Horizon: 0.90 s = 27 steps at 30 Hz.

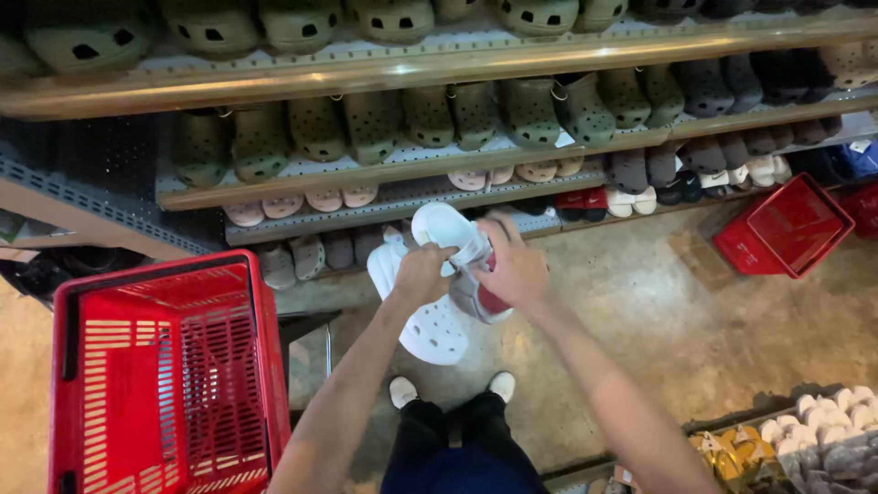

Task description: The person is cleaning and wiping down various pairs of clogs on a retail shelf using a red cloth.

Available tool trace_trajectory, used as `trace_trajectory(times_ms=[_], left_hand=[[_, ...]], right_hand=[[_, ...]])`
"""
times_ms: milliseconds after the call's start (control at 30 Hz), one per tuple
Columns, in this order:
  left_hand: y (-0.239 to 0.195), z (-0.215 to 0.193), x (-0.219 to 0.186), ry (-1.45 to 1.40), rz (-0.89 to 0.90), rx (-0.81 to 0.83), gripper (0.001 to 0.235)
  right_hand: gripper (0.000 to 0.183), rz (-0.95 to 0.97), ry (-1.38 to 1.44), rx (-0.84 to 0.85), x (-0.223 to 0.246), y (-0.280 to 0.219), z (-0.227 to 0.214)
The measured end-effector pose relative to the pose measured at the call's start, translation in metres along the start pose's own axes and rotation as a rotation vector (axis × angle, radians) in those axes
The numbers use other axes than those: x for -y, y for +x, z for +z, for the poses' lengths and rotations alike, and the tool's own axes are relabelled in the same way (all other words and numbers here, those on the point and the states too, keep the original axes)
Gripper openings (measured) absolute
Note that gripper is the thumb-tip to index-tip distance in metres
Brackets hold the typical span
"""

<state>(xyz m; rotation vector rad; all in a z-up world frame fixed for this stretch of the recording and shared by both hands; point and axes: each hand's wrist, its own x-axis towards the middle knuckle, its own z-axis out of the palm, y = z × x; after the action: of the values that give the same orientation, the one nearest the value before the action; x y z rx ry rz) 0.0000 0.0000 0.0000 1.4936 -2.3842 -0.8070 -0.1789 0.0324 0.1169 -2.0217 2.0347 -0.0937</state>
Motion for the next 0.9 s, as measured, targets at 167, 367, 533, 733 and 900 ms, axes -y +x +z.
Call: trace_trajectory(times_ms=[167,367,533,733,900], left_hand=[[0.001,-0.029,0.0,-0.258,0.028,-0.035,0.035],[-0.007,-0.036,-0.014,-0.546,-0.028,-0.024,0.031],[-0.008,-0.03,-0.033,-0.412,-0.002,-0.082,0.044],[0.003,0.003,-0.015,0.324,0.077,0.003,0.074],[0.055,0.05,0.058,0.532,0.133,-0.074,0.065]], right_hand=[[0.067,-0.281,-0.122,0.397,0.001,0.001,-0.042],[0.016,-0.37,-0.096,0.361,-0.023,0.001,-0.032],[0.033,-0.39,-0.017,0.263,-0.046,0.008,-0.019],[0.043,-0.346,0.01,0.333,-0.053,0.029,0.022],[0.042,-0.318,0.049,0.358,-0.047,0.084,0.084]])
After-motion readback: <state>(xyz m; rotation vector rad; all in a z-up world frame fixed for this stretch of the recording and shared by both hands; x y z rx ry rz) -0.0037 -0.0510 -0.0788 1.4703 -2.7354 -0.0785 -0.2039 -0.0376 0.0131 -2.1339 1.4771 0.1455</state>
